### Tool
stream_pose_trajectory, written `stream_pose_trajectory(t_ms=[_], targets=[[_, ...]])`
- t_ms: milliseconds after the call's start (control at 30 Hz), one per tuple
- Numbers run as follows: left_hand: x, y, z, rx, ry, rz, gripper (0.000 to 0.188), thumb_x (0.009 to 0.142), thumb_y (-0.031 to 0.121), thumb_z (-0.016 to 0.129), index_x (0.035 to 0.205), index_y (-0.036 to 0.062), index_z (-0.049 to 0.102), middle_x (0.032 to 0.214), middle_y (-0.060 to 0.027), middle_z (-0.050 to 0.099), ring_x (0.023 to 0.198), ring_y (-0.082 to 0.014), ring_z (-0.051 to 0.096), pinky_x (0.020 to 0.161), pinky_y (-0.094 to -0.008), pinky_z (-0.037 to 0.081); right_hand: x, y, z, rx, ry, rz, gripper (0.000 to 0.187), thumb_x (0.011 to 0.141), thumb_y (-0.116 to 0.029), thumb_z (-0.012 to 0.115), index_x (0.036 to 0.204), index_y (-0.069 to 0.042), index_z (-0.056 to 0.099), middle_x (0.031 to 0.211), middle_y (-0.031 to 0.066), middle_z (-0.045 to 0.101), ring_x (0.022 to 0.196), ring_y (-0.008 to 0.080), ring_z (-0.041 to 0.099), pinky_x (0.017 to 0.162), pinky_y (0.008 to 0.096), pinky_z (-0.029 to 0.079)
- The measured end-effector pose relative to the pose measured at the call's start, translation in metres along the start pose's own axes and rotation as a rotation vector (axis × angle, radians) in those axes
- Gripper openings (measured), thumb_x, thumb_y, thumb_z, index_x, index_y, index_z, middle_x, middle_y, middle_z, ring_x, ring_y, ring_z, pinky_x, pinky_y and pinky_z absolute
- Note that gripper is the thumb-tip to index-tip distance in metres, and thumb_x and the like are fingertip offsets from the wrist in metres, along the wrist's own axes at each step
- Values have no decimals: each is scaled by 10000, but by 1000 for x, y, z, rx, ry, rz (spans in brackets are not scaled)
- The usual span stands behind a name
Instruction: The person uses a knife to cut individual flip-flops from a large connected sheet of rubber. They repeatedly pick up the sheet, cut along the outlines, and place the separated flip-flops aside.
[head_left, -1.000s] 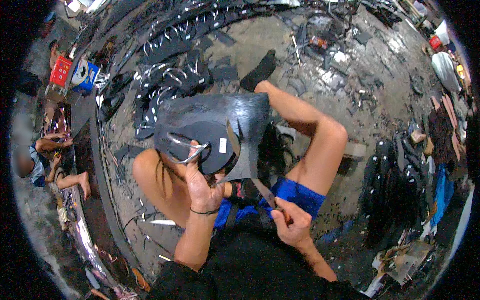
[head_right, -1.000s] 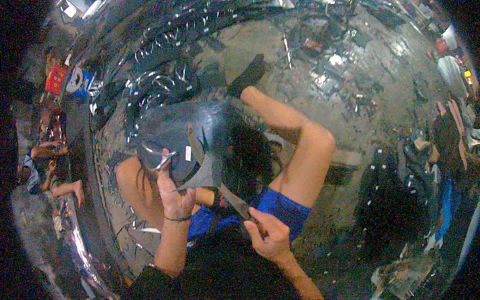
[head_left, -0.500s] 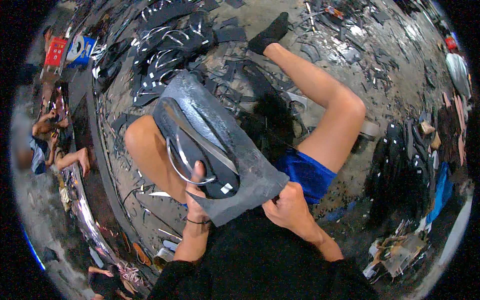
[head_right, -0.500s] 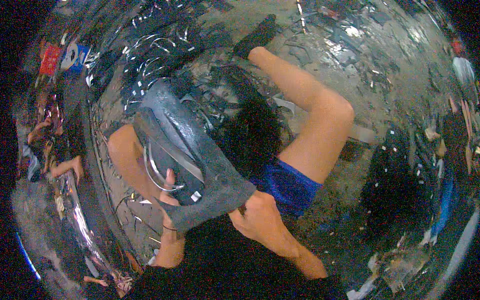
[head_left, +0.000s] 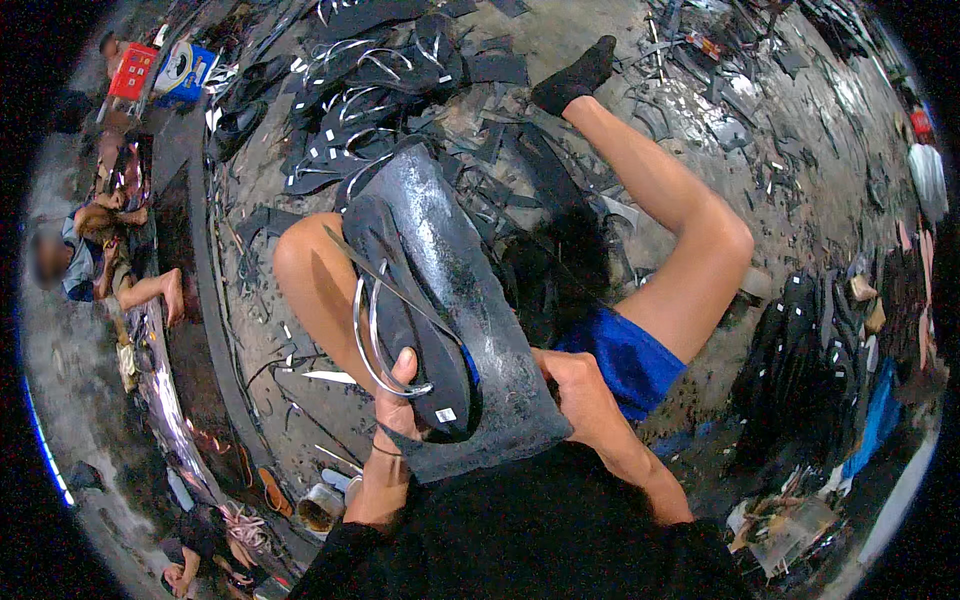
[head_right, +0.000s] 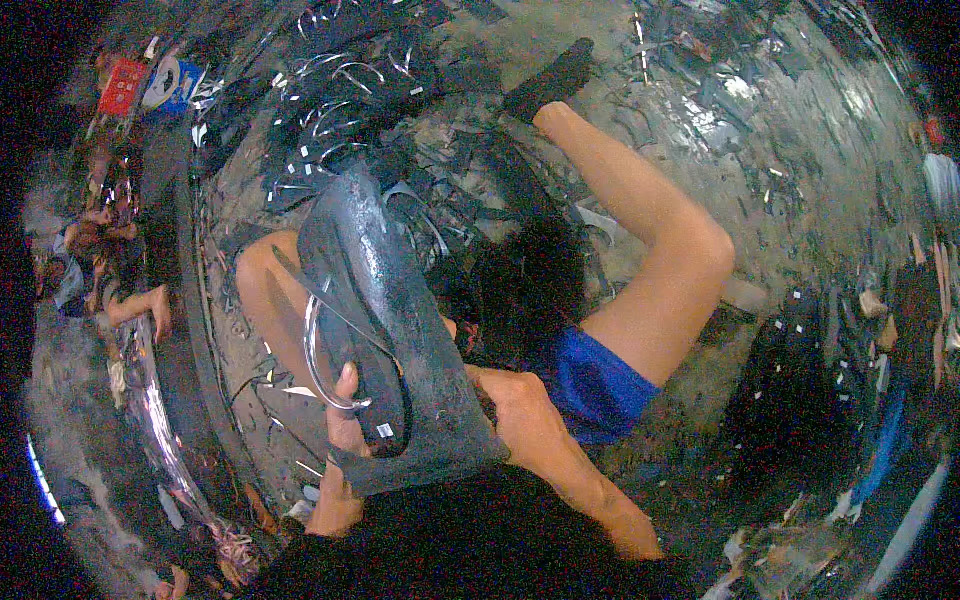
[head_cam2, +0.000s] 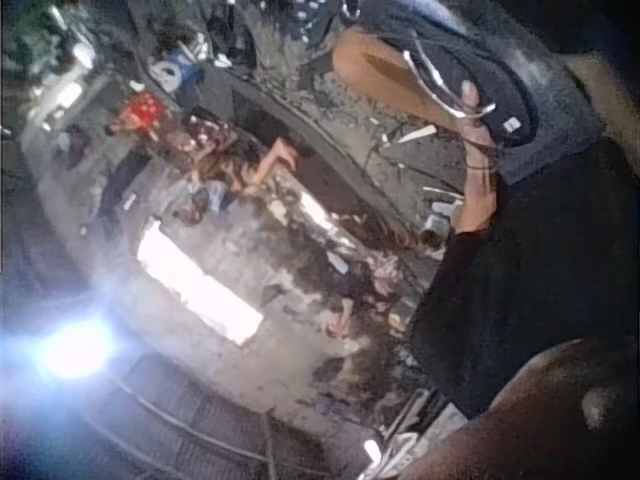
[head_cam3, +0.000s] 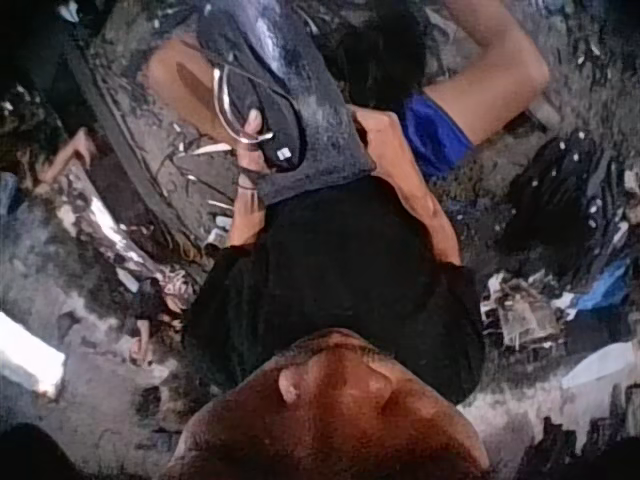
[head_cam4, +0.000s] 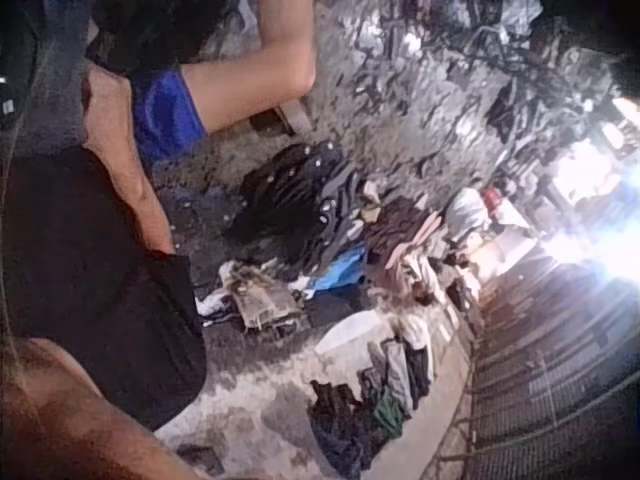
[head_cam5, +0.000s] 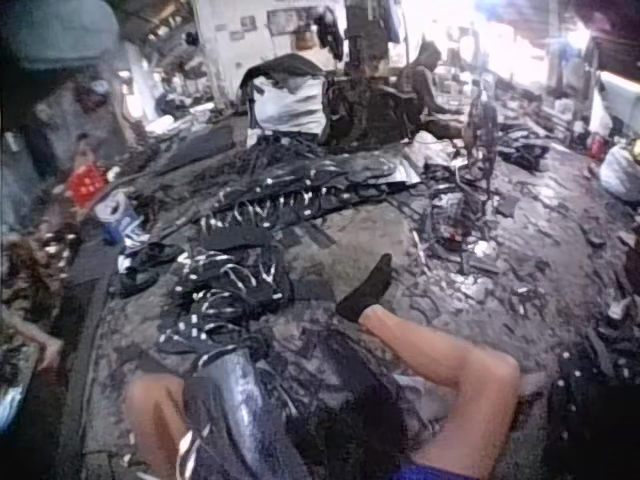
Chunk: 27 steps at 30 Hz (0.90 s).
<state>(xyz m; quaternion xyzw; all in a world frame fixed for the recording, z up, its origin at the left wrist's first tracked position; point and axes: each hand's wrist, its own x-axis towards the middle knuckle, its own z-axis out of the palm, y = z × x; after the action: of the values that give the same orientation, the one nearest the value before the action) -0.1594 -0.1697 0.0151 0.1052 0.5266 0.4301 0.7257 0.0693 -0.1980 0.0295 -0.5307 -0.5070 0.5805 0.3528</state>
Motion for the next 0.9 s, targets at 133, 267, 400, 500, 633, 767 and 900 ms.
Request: stream_pose_trajectory(t_ms=[133,267,400,500,633,767,900], targets=[[8,6,2,-109,-214,-50,448,932,302,641,1263,7,573,1113,-135,691,966,-248,699,858,-375,589,21,33,21,65,90,101,279,836,-178,632,1086,-59,668,999,194,696,941,352,692,792,396,527],[11,4,11,-105,-158,4,437,940,310,632,1259,15,581,1095,-130,696,938,-241,704,834,-366,595,51,44,34,105,212,121,308,846,-233,632,1110,-76,654,1025,200,690,967,394,667,813,439,519],[7,0,19,-93,-26,28,418,951,315,617,1236,10,595,1072,-119,703,887,-236,710,776,-362,605,98,41,38,-43,187,179,362,872,-293,594,1167,-88,628,1057,201,684,983,428,646,821,468,512],[-5,1,29,92,22,16,462,929,338,644,1236,-3,586,1092,-127,699,898,-250,709,785,-380,604,156,81,37,-26,284,108,352,896,-328,547,1106,-69,656,1016,206,692,950,448,645,797,492,507],[-8,-14,12,184,-59,204,503,901,236,693,1307,-10,526,1228,-119,633,1069,-272,656,909,-431,565,288,85,-4,-107,322,-185,366,947,-342,516,945,-26,702,860,224,696,858,454,656,752,514,501],[39,21,54,-210,-69,109,295,971,231,624,1205,53,603,1104,-54,684,1005,-201,673,897,-396,580,269,64,-94,-297,438,-157,384,994,-360,570,1137,-9,628,886,95,691,761,188,676,655,358,520],[57,43,90,-350,-129,383,354,968,267,628,1282,120,559,1144,-42,680,954,-219,680,873,-380,588,144,-3,-114,-470,670,-226,259,955,-245,591,1037,-24,697,969,178,718,860,351,678,778,393,529]])
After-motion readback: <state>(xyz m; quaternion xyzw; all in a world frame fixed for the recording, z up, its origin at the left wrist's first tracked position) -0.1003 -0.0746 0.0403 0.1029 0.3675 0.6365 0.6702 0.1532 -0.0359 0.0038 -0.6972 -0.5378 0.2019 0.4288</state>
